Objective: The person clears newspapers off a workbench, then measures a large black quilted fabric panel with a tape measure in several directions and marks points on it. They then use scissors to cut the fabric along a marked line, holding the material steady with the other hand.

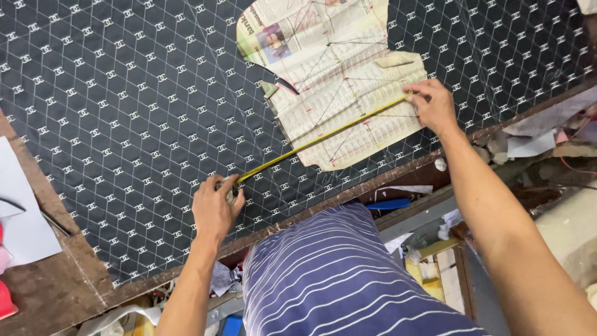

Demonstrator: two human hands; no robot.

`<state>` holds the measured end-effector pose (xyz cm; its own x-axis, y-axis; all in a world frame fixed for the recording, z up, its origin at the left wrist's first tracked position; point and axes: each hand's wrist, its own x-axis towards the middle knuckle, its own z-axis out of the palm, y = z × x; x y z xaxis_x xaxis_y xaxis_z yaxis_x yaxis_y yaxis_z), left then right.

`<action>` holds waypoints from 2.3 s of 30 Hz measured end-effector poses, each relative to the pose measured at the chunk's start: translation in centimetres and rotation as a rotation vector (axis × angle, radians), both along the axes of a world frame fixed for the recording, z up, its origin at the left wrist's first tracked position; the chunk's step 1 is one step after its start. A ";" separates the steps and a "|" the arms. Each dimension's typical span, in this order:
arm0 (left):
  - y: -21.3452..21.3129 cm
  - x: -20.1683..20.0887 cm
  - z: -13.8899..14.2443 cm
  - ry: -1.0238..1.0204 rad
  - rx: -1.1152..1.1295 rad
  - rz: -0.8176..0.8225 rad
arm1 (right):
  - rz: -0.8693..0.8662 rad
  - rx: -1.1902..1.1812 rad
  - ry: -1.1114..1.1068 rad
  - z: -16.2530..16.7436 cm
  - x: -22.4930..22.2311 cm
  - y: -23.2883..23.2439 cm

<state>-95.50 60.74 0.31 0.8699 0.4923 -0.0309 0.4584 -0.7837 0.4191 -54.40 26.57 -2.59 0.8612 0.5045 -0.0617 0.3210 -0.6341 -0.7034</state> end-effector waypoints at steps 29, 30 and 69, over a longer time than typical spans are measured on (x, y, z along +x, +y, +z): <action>-0.4 -1.9 -0.4 0.004 0.149 -0.045 | 0.063 0.056 -0.140 1.1 -1.4 0.7; 0.1 -2.6 -0.2 -0.005 0.169 -0.024 | 0.086 0.072 -0.125 1.3 -1.6 1.5; 29.4 -37.4 -4.0 0.274 0.069 -0.030 | 0.078 0.045 0.138 -6.5 -35.2 23.8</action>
<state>-132.89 90.14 -3.65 0.8481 0.4753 -0.2340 0.5231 -0.8211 0.2283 -89.60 50.39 -9.07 0.8043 0.5744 -0.1524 0.2666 -0.5779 -0.7713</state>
